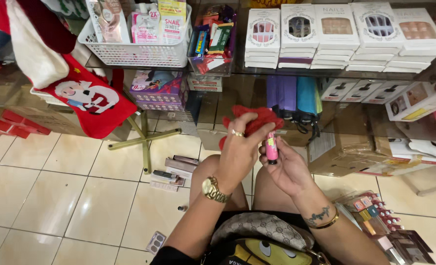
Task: The person picks up cosmetic packages from a shelf and wipes each one with a cloth before placing them back.
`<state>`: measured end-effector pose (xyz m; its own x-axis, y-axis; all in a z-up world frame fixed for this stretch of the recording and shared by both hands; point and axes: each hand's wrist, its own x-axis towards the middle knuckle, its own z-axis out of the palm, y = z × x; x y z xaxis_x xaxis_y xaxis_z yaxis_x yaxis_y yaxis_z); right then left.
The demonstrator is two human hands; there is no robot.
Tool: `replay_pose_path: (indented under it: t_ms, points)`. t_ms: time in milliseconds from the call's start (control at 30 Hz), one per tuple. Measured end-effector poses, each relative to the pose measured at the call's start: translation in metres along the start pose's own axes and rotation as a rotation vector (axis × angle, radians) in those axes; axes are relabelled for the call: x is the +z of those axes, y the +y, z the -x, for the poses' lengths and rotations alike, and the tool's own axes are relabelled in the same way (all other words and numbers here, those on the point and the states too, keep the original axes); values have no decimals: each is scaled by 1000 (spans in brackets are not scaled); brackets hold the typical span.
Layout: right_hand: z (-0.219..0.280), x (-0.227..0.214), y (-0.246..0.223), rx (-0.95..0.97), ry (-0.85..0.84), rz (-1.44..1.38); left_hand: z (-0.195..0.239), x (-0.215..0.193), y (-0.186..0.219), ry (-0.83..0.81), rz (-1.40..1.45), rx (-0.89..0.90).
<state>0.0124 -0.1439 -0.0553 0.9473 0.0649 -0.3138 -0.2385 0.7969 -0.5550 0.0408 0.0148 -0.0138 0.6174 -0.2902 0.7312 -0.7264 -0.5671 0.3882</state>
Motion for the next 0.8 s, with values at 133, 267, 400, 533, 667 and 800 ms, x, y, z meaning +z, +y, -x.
replay_pose_path:
  t_ms: [133,267,400,533,667,800]
  points:
    - [-3,-3,-4,92,53,-134,40,12,16,-99,19,-18]
    - [-19,-35,3,35,-49,-40,56,7,24,-124,-14,2]
    - [-8,-23,7,139,-58,-56,45,11,2,-133,-24,23]
    - [2,-5,3,122,-82,-34,8,0,-9,-99,-51,12]
    - [-6,-23,3,87,-38,8,15,3,2,-106,-77,20]
    - [-10,-27,2,113,-30,-12,48,3,25,-233,-44,43]
